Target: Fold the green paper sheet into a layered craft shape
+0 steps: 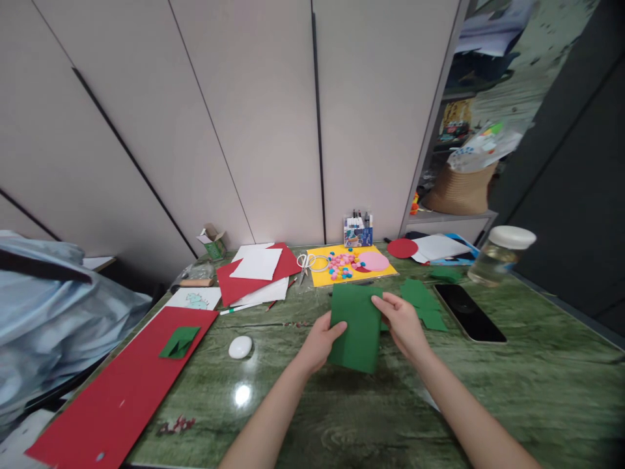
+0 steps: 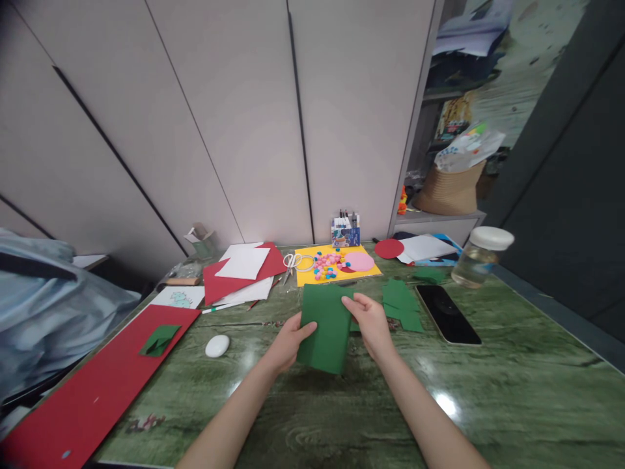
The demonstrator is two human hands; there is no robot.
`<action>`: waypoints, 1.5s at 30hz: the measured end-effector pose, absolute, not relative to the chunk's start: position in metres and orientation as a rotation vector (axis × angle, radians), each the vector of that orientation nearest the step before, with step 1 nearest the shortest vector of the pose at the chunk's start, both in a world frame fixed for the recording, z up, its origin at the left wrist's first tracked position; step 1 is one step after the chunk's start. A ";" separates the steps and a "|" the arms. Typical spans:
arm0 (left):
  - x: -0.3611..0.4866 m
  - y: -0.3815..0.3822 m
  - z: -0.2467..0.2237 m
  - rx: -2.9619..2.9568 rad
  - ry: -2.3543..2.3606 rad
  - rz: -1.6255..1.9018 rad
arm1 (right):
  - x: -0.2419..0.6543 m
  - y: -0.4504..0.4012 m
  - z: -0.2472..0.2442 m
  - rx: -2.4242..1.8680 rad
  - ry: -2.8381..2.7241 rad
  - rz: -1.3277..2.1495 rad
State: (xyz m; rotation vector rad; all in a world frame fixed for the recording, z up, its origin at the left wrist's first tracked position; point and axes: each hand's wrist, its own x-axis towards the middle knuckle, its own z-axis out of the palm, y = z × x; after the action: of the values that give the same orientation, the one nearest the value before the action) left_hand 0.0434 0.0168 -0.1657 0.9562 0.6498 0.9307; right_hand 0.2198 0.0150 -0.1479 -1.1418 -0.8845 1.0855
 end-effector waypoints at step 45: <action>0.038 0.008 -0.164 0.946 0.630 0.914 | 0.214 0.011 -0.156 -1.104 -0.858 1.110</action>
State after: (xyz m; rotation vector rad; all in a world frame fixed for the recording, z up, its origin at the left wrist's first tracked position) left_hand 0.0379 0.0078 -0.1642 0.9458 0.6301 0.9140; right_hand 0.2141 0.0114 -0.1556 -1.1036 -0.8584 1.1096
